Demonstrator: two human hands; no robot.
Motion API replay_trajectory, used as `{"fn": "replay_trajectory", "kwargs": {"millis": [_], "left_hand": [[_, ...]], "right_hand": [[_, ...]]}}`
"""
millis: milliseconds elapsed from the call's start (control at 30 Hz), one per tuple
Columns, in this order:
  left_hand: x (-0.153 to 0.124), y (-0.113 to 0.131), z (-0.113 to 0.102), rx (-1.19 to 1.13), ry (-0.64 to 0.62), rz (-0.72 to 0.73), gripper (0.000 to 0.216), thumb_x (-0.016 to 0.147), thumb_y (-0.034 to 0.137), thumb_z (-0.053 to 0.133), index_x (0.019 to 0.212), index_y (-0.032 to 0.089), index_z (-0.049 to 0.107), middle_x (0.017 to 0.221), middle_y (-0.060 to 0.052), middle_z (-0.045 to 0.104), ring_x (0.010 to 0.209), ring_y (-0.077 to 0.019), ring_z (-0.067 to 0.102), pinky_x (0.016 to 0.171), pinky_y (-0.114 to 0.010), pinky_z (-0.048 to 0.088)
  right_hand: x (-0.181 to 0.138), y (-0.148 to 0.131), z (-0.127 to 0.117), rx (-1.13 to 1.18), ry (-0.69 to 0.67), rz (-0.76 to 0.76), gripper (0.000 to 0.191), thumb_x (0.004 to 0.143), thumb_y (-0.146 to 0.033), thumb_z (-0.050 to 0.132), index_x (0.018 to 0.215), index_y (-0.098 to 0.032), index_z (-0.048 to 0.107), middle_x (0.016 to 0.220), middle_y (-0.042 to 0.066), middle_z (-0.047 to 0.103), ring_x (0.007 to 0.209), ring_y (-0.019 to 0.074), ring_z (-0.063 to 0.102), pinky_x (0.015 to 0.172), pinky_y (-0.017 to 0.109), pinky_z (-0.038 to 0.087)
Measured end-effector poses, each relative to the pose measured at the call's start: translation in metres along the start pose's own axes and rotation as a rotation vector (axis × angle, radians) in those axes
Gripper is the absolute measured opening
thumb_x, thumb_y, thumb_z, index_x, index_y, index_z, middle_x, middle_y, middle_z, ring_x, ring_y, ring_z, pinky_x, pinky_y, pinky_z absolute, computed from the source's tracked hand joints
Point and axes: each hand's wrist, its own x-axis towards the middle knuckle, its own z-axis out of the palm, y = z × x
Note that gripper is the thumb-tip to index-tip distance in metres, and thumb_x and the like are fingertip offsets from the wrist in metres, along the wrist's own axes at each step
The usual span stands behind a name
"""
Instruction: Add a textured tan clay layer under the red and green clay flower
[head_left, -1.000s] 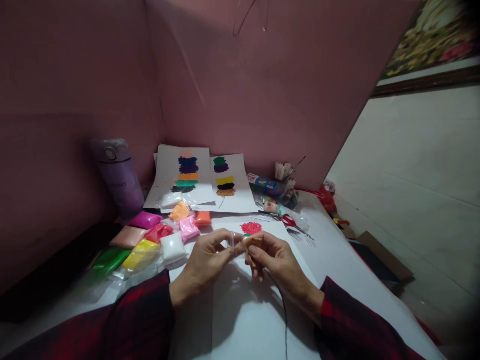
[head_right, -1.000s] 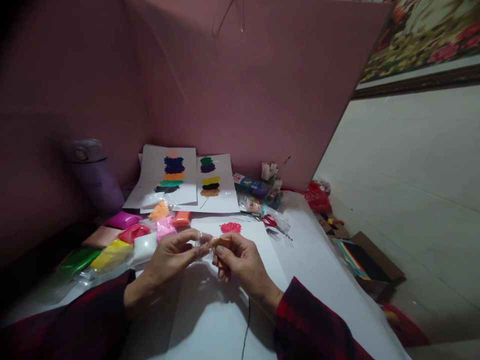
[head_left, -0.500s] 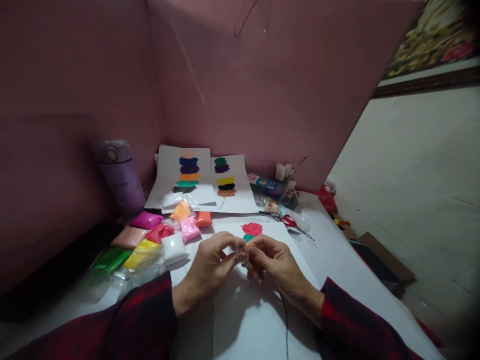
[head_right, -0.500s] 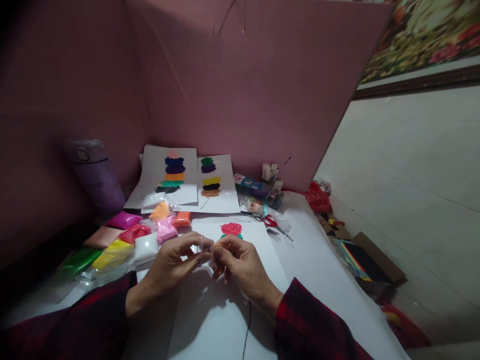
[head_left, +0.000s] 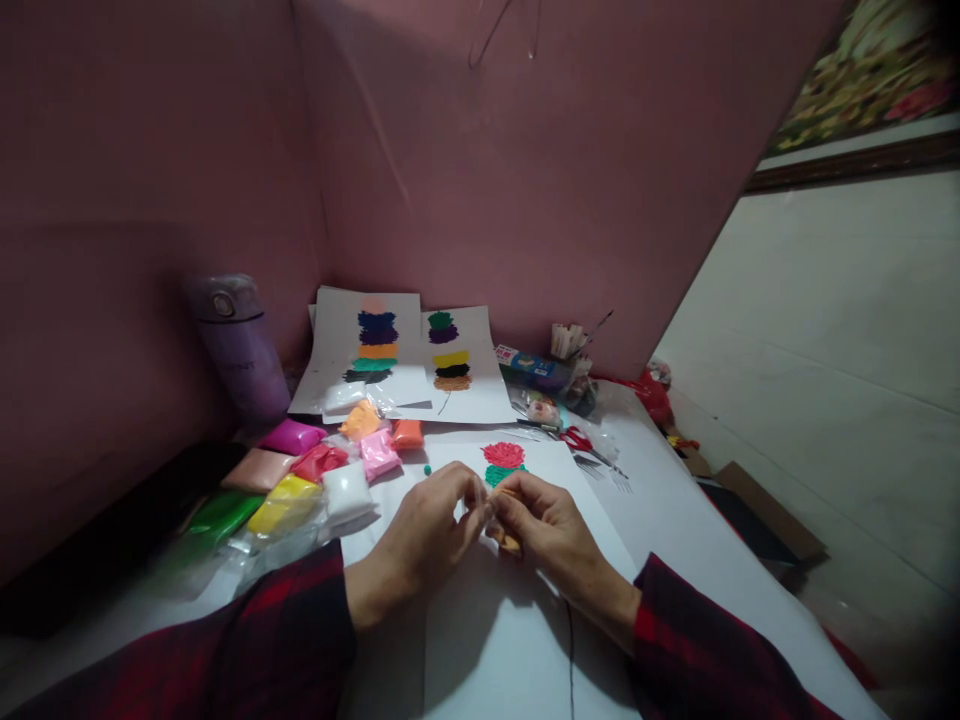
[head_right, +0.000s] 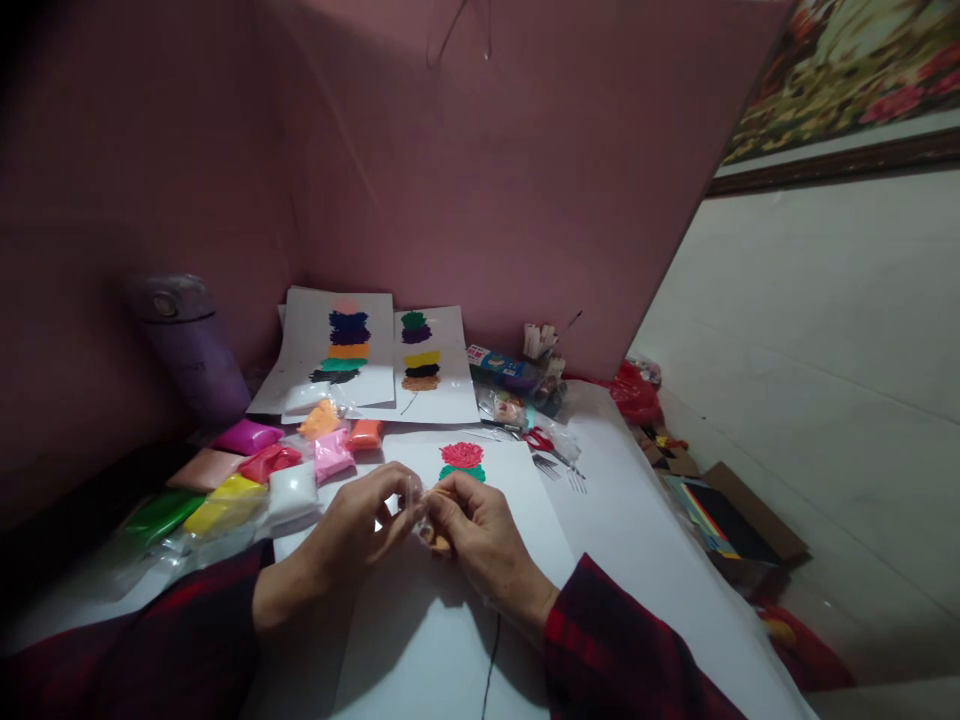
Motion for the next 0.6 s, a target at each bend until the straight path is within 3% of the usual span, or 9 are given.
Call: {"fn": "replay_trajectory", "kwargs": {"millis": [267, 400, 600], "left_hand": [[0.010, -0.003, -0.014, -0.235, -0.142, -0.041, 0.012, 0.083, 0.021, 0.055, 0.072, 0.016, 0.055, 0.081, -0.005, 0.061, 0.073, -0.0133, 0.056, 0.061, -0.023, 0.045], [0.011, -0.003, -0.017, -0.288, -0.103, -0.016, 0.011, 0.082, 0.023, 0.060, 0.075, 0.015, 0.059, 0.084, -0.006, 0.062, 0.077, -0.0150, 0.058, 0.068, -0.027, 0.047], [0.009, -0.004, -0.015, -0.239, -0.064, -0.008, 0.014, 0.085, 0.021, 0.055, 0.088, 0.014, 0.066, 0.080, -0.007, 0.064, 0.071, -0.0142, 0.059, 0.059, -0.024, 0.047]], "right_hand": [[0.005, -0.001, -0.004, -0.027, 0.125, -0.021, 0.032, 0.084, -0.044, 0.062, 0.071, -0.016, 0.054, 0.052, -0.005, 0.051, 0.043, 0.0066, 0.044, 0.042, 0.019, 0.035], [0.006, 0.001, -0.006, 0.004, 0.139, -0.035, 0.032, 0.085, -0.044, 0.060, 0.071, -0.016, 0.052, 0.053, -0.004, 0.054, 0.042, 0.0069, 0.045, 0.041, 0.019, 0.036], [0.004, -0.002, -0.004, 0.034, 0.082, -0.033, 0.033, 0.085, -0.045, 0.060, 0.071, -0.017, 0.051, 0.051, -0.004, 0.054, 0.041, 0.0073, 0.046, 0.040, 0.019, 0.036]]}}
